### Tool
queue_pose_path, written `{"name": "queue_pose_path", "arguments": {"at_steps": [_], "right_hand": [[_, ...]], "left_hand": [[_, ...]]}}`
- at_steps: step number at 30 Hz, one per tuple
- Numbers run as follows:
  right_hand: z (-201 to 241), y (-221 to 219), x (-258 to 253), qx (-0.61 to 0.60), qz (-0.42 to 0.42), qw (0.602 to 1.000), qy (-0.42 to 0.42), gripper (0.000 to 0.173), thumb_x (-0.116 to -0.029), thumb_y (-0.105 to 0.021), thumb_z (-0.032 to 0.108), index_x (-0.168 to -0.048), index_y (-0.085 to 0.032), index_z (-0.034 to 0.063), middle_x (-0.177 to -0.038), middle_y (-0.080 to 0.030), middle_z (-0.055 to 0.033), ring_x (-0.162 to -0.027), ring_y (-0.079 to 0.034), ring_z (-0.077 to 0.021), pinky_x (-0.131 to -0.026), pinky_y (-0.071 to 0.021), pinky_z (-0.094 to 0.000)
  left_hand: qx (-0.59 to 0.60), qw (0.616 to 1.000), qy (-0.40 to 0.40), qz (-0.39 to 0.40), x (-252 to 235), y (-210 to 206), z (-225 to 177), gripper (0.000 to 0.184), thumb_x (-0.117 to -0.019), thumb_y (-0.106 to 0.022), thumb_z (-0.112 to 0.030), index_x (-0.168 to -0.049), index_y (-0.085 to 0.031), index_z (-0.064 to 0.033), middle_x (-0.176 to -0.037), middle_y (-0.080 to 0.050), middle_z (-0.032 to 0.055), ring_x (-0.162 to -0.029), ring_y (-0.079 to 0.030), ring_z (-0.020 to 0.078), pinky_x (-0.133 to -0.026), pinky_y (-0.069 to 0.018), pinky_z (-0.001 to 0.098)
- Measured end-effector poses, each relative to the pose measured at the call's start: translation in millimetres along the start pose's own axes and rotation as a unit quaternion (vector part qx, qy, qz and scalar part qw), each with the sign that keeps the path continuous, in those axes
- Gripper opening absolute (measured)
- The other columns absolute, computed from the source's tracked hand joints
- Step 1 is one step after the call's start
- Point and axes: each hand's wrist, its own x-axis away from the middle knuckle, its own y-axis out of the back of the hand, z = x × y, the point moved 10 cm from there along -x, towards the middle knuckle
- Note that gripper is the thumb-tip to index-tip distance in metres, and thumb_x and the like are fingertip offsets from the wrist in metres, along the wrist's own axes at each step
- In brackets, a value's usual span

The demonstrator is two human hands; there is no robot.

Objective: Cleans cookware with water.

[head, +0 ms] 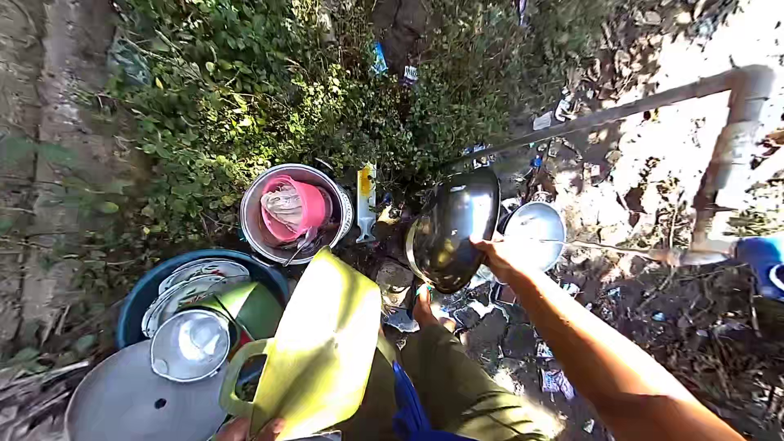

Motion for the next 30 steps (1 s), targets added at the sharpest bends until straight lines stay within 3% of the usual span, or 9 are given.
{"name": "queue_pose_path", "arguments": {"at_steps": [3,6,10,12,15,19,23,27,30], "right_hand": [[1,45,-5,0.061,0.059,0.995,-0.043,0.042,-0.1025,-0.055,0.006,-0.142,-0.043,0.0004,-0.115,-0.065,-0.0112,-0.096,-0.068,-0.0141,-0.084,-0.0587,-0.0338],[34,57,-8,0.167,0.093,0.980,-0.052,0.036,-0.1065,-0.051,0.013,-0.139,-0.047,0.0004,-0.111,-0.064,-0.0105,-0.093,-0.065,-0.0118,-0.085,-0.0560,-0.0326],[59,66,-34,0.343,0.128,0.928,-0.071,0.036,-0.1026,-0.061,0.017,-0.134,-0.054,-0.0002,-0.110,-0.067,-0.0157,-0.093,-0.066,-0.0198,-0.087,-0.0553,-0.0411],[74,70,-33,0.394,0.113,0.910,-0.063,0.036,-0.1038,-0.061,0.017,-0.133,-0.056,-0.0047,-0.121,-0.062,-0.0251,-0.108,-0.060,-0.0315,-0.099,-0.0464,-0.0523],[70,97,-37,0.367,0.060,0.928,-0.029,0.041,-0.1090,-0.051,0.026,-0.137,-0.057,-0.0026,-0.132,-0.059,-0.0287,-0.123,-0.056,-0.0392,-0.107,-0.0398,-0.0589],[40,147,-32,0.264,-0.088,0.960,0.016,0.051,-0.1096,-0.045,0.042,-0.132,-0.061,-0.0017,-0.121,-0.064,-0.0298,-0.111,-0.063,-0.0404,-0.099,-0.0473,-0.0597],[15,173,1,0.162,-0.194,0.967,0.028,0.055,-0.1078,-0.046,0.047,-0.131,-0.062,-0.0004,-0.119,-0.066,-0.0234,-0.109,-0.065,-0.0312,-0.097,-0.0511,-0.0516],[-1,178,9,0.138,-0.180,0.972,0.058,0.050,-0.1084,-0.047,0.040,-0.117,-0.067,-0.0045,-0.109,-0.068,-0.0191,-0.101,-0.066,-0.0225,-0.094,-0.0524,-0.0450],[-20,202,8,0.083,-0.143,0.980,0.107,0.048,-0.1099,-0.043,0.037,-0.110,-0.069,-0.0029,-0.097,-0.070,-0.0113,-0.089,-0.067,-0.0119,-0.086,-0.0557,-0.0365]], "left_hand": [[0.036,0.999,-0.023,0.003,-9,-3,-6,0.002,-0.0837,-0.071,-0.009,-0.082,-0.069,-0.0075,-0.074,-0.067,-0.0191,-0.073,-0.062,-0.0134,-0.070,-0.0542,0.0122],[0.028,0.999,-0.022,0.009,-17,-10,-15,0.006,-0.0849,-0.071,-0.013,-0.086,-0.069,-0.0074,-0.076,-0.067,-0.0187,-0.074,-0.062,-0.0136,-0.071,-0.0544,0.0122],[0.003,1.000,0.017,0.003,-23,-21,-20,0.012,-0.0830,-0.072,-0.015,-0.089,-0.067,-0.0069,-0.076,-0.065,-0.0173,-0.073,-0.062,-0.0131,-0.071,-0.0536,0.0120],[0.018,1.000,0.014,0.010,-23,-27,-27,0.007,-0.0858,-0.068,-0.013,-0.090,-0.067,-0.0068,-0.076,-0.066,-0.0173,-0.074,-0.062,-0.0126,-0.072,-0.0543,0.0128],[0.041,0.999,-0.006,0.017,-22,-33,-31,0.006,-0.0896,-0.064,-0.012,-0.090,-0.067,-0.0074,-0.078,-0.068,-0.0180,-0.076,-0.064,-0.0116,-0.075,-0.0558,0.0141],[0.004,1.000,-0.021,0.022,-20,-35,-34,0.011,-0.0916,-0.063,-0.014,-0.091,-0.067,-0.0031,-0.079,-0.066,-0.0150,-0.078,-0.062,-0.0126,-0.077,-0.0540,0.0139],[-0.054,0.997,-0.053,0.005,-16,-38,-44,0.031,-0.0976,-0.055,-0.023,-0.083,-0.065,0.0026,-0.076,-0.063,-0.0098,-0.076,-0.059,-0.0132,-0.075,-0.0516,0.0136],[-0.047,0.997,-0.046,-0.041,-5,-48,-55,0.034,-0.1007,-0.051,-0.028,-0.077,-0.061,-0.0058,-0.070,-0.056,-0.0161,-0.070,-0.055,-0.0137,-0.069,-0.0484,0.0134],[0.006,0.994,-0.090,-0.054,1,-64,-71,0.032,-0.1048,-0.049,-0.032,-0.087,-0.064,-0.0109,-0.079,-0.063,-0.0217,-0.080,-0.060,-0.0144,-0.078,-0.0530,0.0139]]}}
